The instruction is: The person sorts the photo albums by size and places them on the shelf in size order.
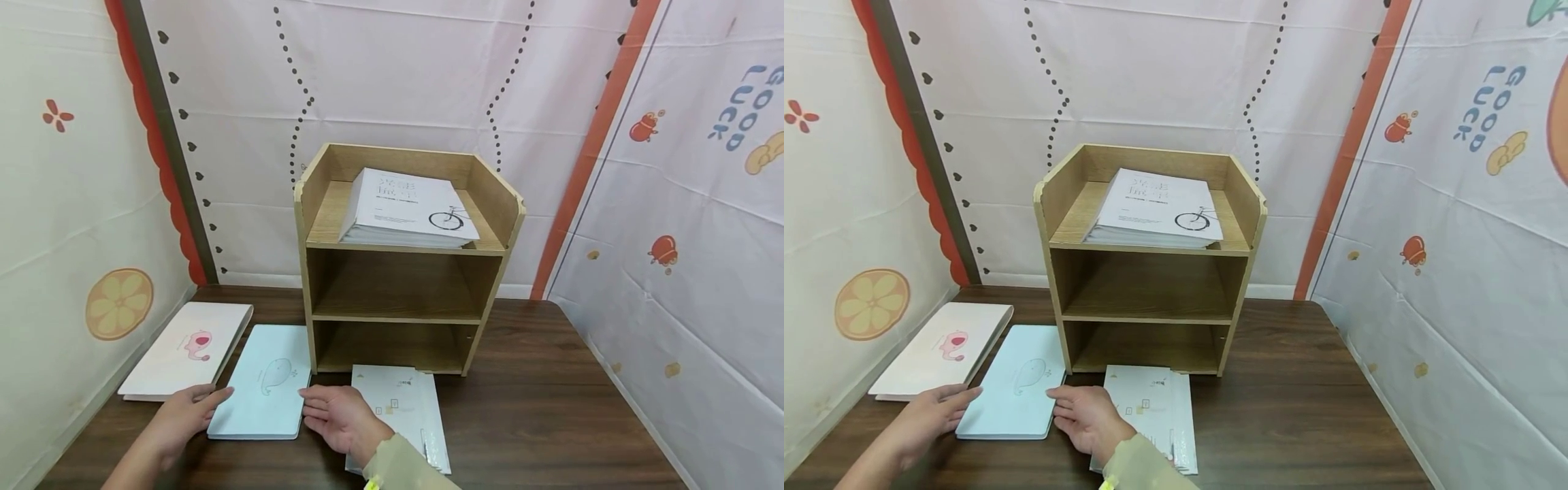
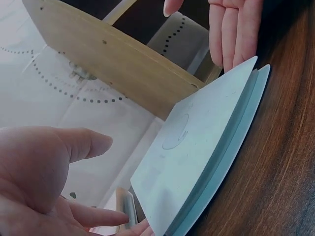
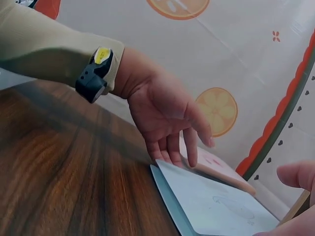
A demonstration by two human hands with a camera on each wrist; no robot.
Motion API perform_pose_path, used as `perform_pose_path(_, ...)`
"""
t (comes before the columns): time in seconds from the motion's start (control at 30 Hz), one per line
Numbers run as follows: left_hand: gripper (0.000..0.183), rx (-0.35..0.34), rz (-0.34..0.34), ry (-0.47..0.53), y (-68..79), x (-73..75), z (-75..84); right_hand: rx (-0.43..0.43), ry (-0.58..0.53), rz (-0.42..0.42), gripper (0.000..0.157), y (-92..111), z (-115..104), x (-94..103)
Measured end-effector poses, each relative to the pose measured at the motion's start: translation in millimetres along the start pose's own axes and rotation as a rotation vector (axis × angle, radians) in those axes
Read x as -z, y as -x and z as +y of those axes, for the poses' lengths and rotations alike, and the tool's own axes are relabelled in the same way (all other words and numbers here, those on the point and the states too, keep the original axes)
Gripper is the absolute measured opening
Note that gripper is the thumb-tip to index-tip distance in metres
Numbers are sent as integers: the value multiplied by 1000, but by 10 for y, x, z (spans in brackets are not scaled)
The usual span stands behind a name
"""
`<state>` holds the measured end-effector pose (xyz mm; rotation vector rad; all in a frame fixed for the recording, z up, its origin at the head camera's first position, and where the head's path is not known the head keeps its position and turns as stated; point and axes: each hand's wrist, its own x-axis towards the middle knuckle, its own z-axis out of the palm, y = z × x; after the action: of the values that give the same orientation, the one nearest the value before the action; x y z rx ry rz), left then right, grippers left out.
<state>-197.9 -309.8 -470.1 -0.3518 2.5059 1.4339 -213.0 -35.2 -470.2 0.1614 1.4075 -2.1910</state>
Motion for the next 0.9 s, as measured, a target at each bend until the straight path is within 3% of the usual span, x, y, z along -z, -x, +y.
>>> perform_pose_path(0.23, 103, 54, -21, 70, -19, 14, -35, 4, -2, 22, 53, -9, 15, -6)
perform_pose_path(0.67, 79, 20, 31, 0, -31, 29, -107, 38, -16, 9, 55, -6, 29, -10)
perform_pose_path(0.9, 70, 28, 54, 36, -39, 44, -135, 55, 3, 23, 48, -12, 54, -44)
